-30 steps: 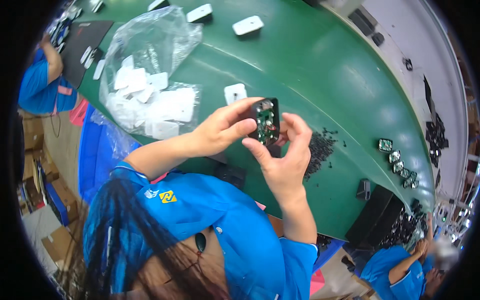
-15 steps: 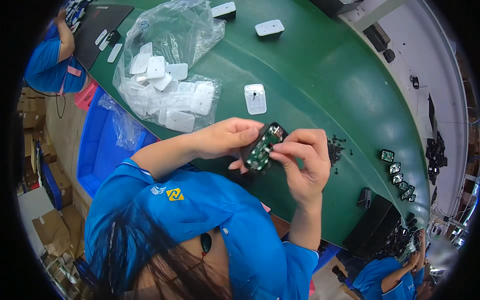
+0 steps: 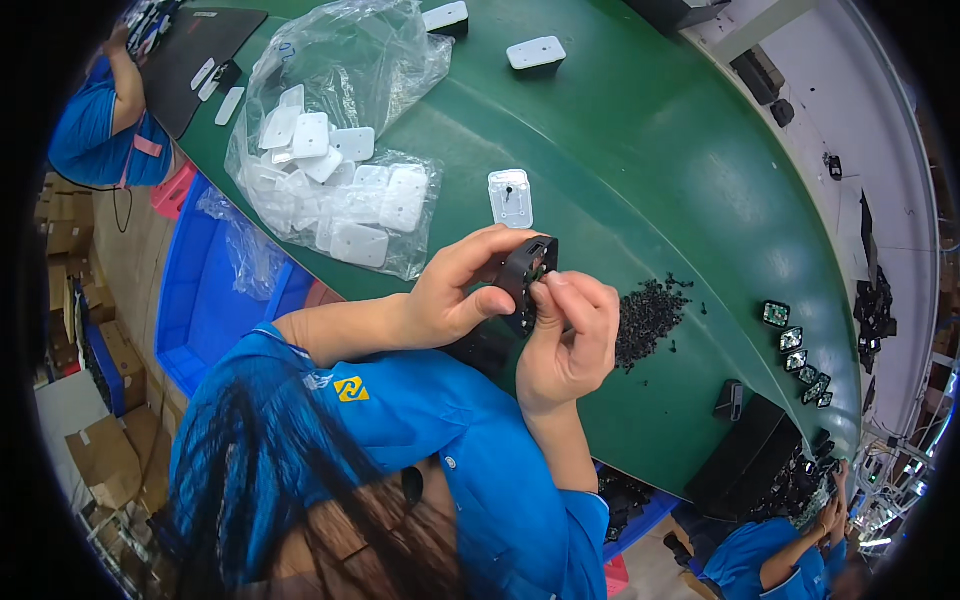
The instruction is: The person assembles small electronic devices at a workstation. They repeatedly pick up a white plastic casing, insert a green circuit board, and secure the unit with a black plastic cover. The person handles the components one at a time, placing the finished units on the green table.
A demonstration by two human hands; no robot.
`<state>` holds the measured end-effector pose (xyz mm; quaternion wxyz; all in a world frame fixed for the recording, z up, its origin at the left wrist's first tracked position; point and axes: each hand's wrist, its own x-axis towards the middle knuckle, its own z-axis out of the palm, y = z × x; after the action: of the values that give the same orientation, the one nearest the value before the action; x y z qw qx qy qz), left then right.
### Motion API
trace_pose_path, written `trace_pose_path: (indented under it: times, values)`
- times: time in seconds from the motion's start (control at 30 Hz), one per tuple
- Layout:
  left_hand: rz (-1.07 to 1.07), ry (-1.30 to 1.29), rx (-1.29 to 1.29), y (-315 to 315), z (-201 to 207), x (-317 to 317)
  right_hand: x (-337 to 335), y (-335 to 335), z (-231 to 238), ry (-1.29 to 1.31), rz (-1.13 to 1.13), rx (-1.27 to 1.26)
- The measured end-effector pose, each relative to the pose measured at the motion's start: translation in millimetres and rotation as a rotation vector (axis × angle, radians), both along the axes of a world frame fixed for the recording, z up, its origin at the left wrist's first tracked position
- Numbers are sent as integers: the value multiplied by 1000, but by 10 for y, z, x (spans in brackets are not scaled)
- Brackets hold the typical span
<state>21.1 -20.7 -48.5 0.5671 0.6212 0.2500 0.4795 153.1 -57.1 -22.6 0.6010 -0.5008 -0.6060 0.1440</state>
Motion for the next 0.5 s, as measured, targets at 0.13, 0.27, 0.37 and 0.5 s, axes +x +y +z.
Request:
trace_pose_path:
  times: [0.13, 0.27, 0.37, 0.5]
  values:
    - [4, -5, -38, 0, 19, -33, 50, 35, 33, -238, 27, 43]
    - [12, 169, 120, 38, 12, -98, 144, 15, 100, -191, 145, -137]
    - [65, 175, 374, 103, 21, -77, 208, -43, 62, 417, 228, -449]
    - [131, 212, 564, 135, 11, -79, 229, -50, 33, 628, 323, -510]
